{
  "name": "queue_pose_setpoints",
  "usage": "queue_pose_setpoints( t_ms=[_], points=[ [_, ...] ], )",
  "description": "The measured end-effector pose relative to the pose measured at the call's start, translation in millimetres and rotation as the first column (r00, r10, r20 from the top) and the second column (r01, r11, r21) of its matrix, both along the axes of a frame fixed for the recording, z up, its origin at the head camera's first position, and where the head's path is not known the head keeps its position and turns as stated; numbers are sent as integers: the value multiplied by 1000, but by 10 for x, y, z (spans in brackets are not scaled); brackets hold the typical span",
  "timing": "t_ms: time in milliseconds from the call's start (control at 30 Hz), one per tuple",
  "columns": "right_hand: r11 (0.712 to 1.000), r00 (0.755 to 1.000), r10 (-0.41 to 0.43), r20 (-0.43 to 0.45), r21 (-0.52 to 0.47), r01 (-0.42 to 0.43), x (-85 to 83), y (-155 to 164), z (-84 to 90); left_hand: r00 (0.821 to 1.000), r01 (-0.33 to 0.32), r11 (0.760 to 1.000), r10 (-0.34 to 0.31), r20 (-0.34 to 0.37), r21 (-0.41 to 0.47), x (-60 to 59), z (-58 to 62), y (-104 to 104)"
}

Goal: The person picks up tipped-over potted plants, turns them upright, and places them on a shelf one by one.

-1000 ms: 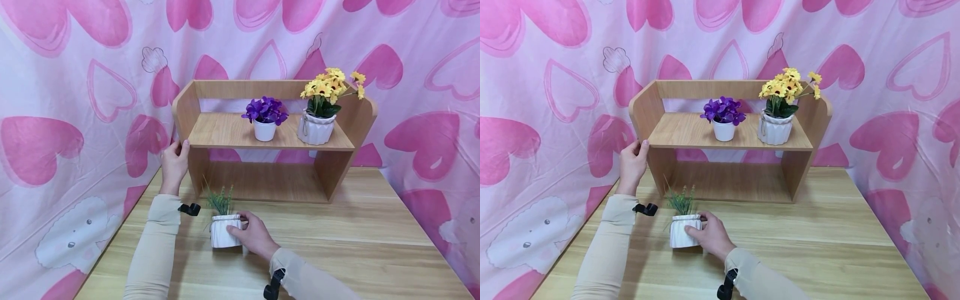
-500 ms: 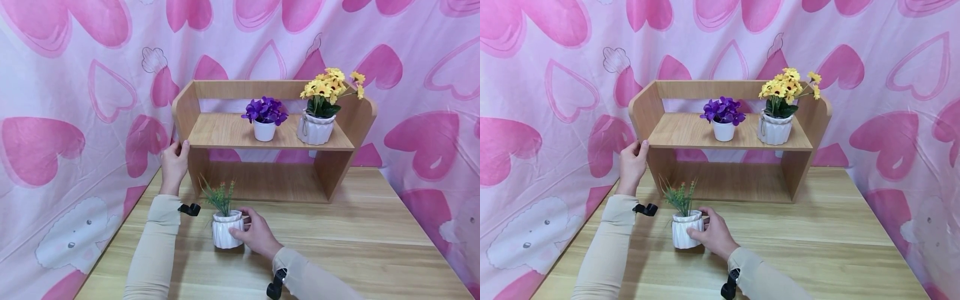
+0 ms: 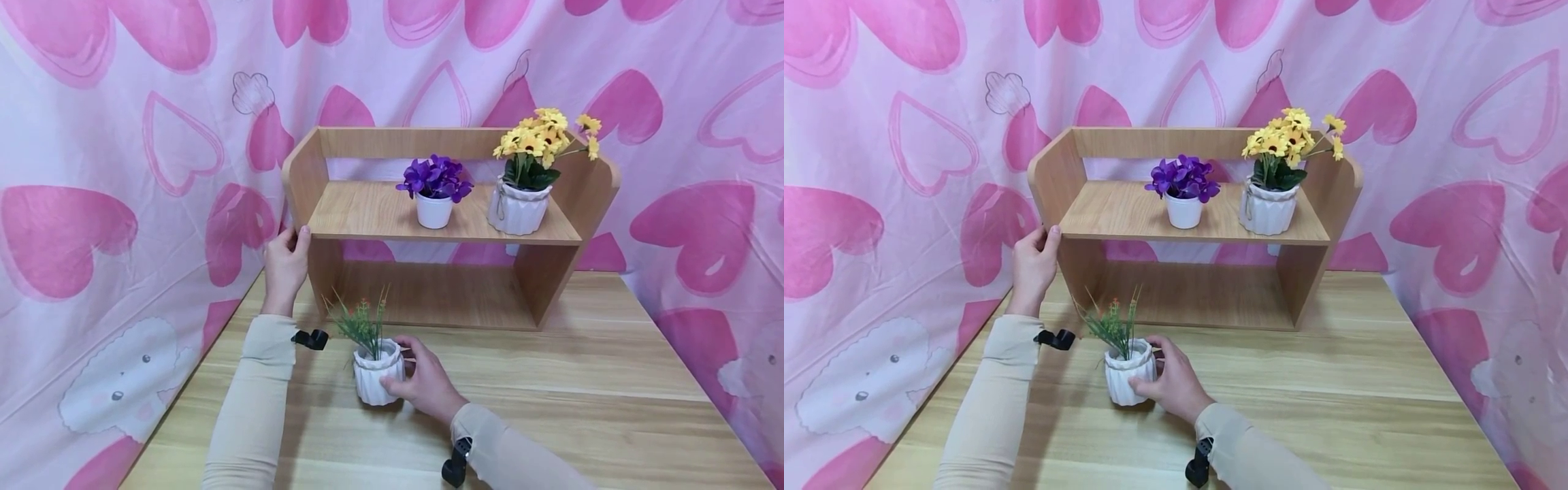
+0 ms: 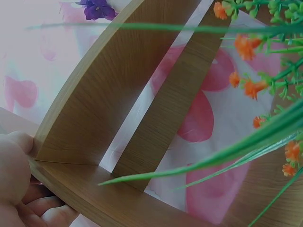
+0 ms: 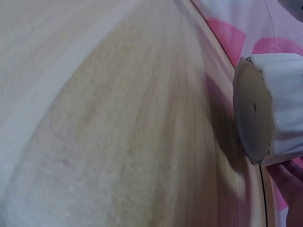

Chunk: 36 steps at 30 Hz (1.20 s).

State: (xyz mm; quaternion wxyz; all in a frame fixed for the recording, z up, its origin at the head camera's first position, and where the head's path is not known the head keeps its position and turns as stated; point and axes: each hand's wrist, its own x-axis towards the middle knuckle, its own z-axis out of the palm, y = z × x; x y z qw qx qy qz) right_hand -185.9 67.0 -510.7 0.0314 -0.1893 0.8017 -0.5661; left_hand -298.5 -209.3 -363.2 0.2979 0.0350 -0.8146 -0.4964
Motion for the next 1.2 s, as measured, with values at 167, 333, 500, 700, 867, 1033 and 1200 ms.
queue_pose_setpoints(
  t_ms=[167,333,500,700,867,1033,1200],
  points=[
    [999,999,35,-11,-38,-35,-10,22,-39,1000,-4,1000,4,-6,-1,-2,-6,0],
    [997,997,62,-45,-46,-64,-24,50,-82,1000,-4,1000,4,10,-4,4,-1,0],
    [996,994,85,-75,-17,-87,-21,86,-90,1000,3,1000,-3,26,11,3,4,-3],
    [994,989,108,-101,35,-104,-17,151,-121,1000,9,1000,-9,19,15,-2,-7,-15],
    [990,982,126,-141,74,-116,-15,193,-156,999,6,1000,-6,40,15,-11,4,-14],
    [987,980,149,-134,72,-141,-10,210,-155,1000,11,1000,-11,24,10,-13,25,-6],
    [985,979,168,-112,47,-163,-2,219,-161,999,21,1000,-22,24,17,2,17,-5]
  ],
)
